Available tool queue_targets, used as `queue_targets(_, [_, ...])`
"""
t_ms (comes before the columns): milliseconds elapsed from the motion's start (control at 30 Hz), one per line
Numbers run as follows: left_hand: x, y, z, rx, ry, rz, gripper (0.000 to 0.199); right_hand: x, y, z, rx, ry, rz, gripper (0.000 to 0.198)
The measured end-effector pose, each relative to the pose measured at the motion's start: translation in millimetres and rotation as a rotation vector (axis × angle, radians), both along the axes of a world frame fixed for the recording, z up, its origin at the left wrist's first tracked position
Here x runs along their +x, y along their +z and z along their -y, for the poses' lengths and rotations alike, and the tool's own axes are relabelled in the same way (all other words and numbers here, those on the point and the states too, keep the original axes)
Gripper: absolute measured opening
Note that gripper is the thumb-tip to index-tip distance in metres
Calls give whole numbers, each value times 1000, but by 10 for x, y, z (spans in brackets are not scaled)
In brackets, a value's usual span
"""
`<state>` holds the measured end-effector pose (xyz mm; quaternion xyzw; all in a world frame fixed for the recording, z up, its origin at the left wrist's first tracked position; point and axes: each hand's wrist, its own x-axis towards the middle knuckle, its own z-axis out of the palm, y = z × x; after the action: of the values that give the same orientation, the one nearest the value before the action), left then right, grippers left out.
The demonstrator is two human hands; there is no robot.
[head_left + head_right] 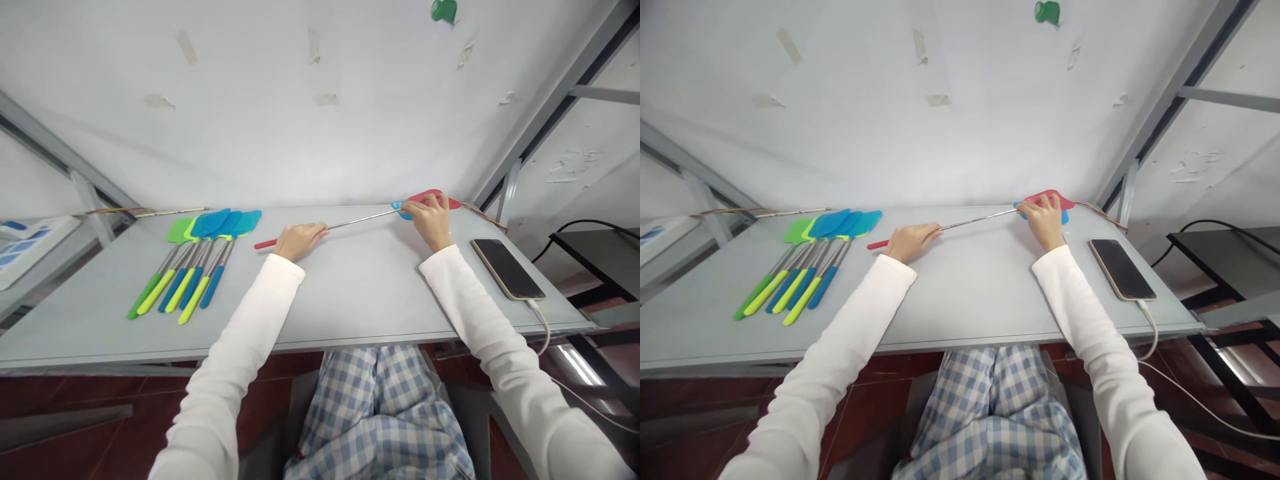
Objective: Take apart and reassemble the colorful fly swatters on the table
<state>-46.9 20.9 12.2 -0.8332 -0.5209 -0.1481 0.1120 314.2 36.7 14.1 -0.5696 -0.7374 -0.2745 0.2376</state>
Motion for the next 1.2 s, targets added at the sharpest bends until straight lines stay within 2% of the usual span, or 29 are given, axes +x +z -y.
queue_targets(133, [-191, 33, -35, 2, 26, 24, 42, 259, 31, 5, 35, -98, -84, 34])
queue_targets(233, [-270, 35, -36, 8, 47, -26, 44, 400, 16, 10, 54, -108, -119, 38])
queue_targets(467, [-296, 41, -7, -9, 4, 42, 40, 354, -35, -2, 13, -81, -101, 35])
queue_targets(533, [-341, 45, -15, 0, 49, 60, 40, 282, -43, -4, -16, -45, -76, 32])
queue_targets(633, [-420, 58, -37, 26, 189, 69, 40, 159, -50, 5, -53, 18, -28, 25])
queue_targets(733, [-469, 85, -45, 26, 264, 64, 40, 103, -51, 30, -40, 30, -4, 23])
queue_targets(833, [-472, 111, -33, 4, 247, 90, 39, 140, -46, 41, -24, -4, -15, 24])
queue_targets(967, [-443, 99, -16, -15, 151, 131, 35, 208, -32, 15, -92, -49, 0, 28])
queue_targets(1200, [-397, 34, -3, 62, 98, 92, 38, 232, 96, 47, -84, -93, -2, 36])
